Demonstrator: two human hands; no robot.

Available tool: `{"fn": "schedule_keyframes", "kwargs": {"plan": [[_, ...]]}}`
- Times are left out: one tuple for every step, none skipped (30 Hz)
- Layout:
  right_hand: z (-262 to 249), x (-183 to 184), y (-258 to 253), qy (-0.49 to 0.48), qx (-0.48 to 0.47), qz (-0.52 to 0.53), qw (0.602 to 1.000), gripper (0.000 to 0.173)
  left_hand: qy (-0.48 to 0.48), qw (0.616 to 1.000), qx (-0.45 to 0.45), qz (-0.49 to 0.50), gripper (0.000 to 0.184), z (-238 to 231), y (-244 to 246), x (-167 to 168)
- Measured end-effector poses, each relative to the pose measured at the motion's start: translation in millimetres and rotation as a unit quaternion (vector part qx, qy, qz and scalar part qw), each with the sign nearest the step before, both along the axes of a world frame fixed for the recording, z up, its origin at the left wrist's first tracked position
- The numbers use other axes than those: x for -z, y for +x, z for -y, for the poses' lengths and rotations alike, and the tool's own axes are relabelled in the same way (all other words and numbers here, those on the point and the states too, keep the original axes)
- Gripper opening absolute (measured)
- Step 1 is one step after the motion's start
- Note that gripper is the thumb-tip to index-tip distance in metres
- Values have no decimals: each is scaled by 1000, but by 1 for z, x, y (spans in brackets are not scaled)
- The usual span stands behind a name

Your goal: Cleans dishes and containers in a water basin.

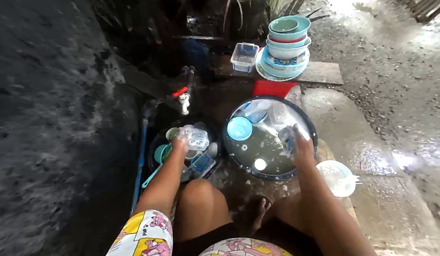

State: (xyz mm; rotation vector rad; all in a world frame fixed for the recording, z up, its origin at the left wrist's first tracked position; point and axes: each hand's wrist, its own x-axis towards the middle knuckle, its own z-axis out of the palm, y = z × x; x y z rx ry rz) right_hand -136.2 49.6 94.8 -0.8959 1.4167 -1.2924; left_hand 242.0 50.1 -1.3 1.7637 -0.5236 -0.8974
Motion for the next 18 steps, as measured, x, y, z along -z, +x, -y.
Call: {"fn": "schedule_keyframes", "kwargs": {"plan": [[6,5,-3,8,6,-2,1000,32,2,999,-28,-22,53,3,-1,12],[12,9,-5,17,13,-3,1000,32,8,998,-51,-29,53,6,0,23],[17,14,-7,23,20,-6,1000,33,11,997,-66,-30,52,9,2,34],[23,17,-8,27,29,-10,999,32,11,997,-75,-32,51,11,4,42],[28,20,-9,32,40,-10,999,33,13,996,-78,-33,51,13,7,48],[33,22,-9,35,47,-11,998,32,22,996,-77,-32,53,13,10,50],[38,25,-8,36,51,-11,998,32,36,996,-73,-25,54,13,13,50],[44,28,-7,36,53,-12,998,32,52,996,-67,-12,54,14,14,47],[49,30,-6,40,54,-14,998,32,64,996,-57,-2,53,15,13,45],[53,31,-4,46,57,-15,997,33,71,996,-45,11,53,16,13,44],[56,32,-1,53,63,-17,996,34,73,996,-34,26,52,17,12,46],[58,32,2,59,66,-17,996,33,71,996,-22,42,50,19,13,50],[59,31,4,65,72,-12,995,32,71,996,-5,62,50,21,16,55],[60,30,7,68,79,-9,995,31,74,993,10,89,50,24,20,60],[59,28,8,66,82,-9,994,30,78,989,28,120,49,27,25,64],[57,26,8,63,82,-9,995,30,85,984,43,151,50,28,32,68],[55,23,7,60,80,-5,995,30,100,979,56,167,52,28,39,69],[53,21,5,52,79,5,995,30,116,975,63,179,54,27,44,68]]}}
